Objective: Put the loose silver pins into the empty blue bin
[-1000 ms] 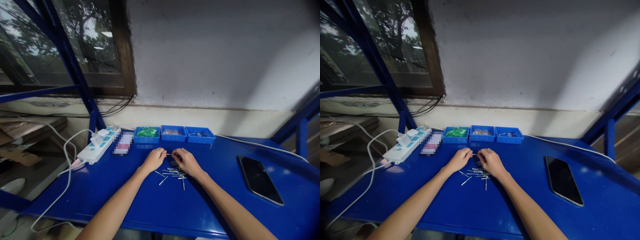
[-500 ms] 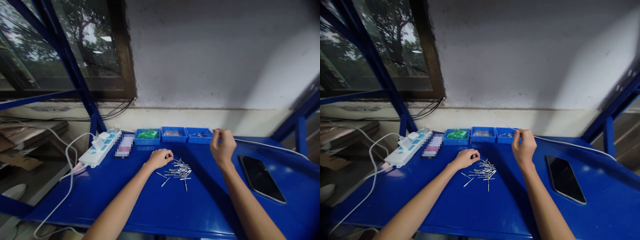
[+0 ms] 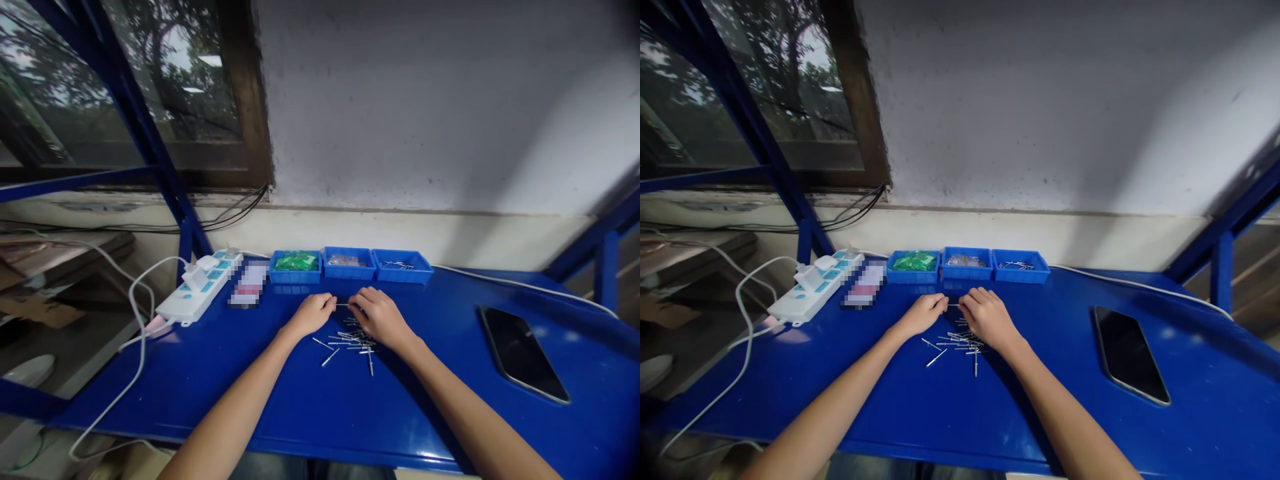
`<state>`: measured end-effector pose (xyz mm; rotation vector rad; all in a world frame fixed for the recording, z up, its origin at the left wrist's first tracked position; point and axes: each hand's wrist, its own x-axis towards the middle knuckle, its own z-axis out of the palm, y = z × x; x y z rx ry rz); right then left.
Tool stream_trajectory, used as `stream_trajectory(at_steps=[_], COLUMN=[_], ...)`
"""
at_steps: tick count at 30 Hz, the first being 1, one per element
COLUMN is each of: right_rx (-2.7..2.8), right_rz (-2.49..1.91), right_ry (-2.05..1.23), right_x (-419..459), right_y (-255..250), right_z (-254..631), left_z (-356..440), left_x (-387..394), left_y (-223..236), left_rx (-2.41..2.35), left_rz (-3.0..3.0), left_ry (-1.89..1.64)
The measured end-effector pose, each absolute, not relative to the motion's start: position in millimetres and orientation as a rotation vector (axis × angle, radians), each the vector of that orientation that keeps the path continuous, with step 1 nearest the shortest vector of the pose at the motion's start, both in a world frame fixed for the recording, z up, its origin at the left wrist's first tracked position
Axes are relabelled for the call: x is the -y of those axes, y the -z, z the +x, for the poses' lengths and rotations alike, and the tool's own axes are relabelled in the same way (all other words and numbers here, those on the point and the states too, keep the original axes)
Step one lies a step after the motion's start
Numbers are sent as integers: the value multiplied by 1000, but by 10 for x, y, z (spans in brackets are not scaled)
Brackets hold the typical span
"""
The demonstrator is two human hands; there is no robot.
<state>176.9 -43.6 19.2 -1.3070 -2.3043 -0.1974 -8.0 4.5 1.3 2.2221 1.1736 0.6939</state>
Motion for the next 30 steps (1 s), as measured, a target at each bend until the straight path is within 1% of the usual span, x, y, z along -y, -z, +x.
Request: stream_trajectory(at_steps=[4, 7, 10, 13, 15, 16, 18, 20, 21, 23, 25, 27, 30], right_rx=[2259, 2057, 1616, 1024, 814, 817, 1016, 1322, 1489, 1797, 2027, 2159, 2239], right_rz=[-1348, -1421, -1439, -1373, -1437, -1530, -1773, -1931, -1924, -1754, -1528, -1384, -1282], right_ry=[279, 242, 238, 406, 499, 518, 470, 325, 235, 90, 11, -16, 0], right_x=[401, 384, 403, 411, 383, 362, 324, 314, 323, 365, 418, 458, 472], right_y=[-144, -175, -358, -584, -658, -658, -590, -467, -404, -306, -258, -247, -250], right_z=[1787, 1846, 2020, 2309, 2497, 2566, 2621, 2548, 2471, 2269, 2064, 1908, 1805], left_z=[-71, -49, -12, 32, 54, 61, 64, 53, 45, 26, 7, -8, -23], left_x=[-18, 41, 105, 135, 139, 141, 147, 155, 156, 148, 125, 93, 53], left_y=[-19, -37, -60, -87, -104, -112, -121, -121, -117, -100, -76, -54, -35], left_rx=[-1165, -1205, -1246, -1258, -1248, -1243, -1231, -1209, -1195, -1178, -1181, -1180, -1155], left_rz=[2167, 2192, 2333, 2424, 2422, 2415, 2404, 2394, 2382, 2336, 2268, 2197, 2113], left_ry=[-743, -696, -590, -489, -457, -454, -449, -459, -477, -534, -605, -672, -736])
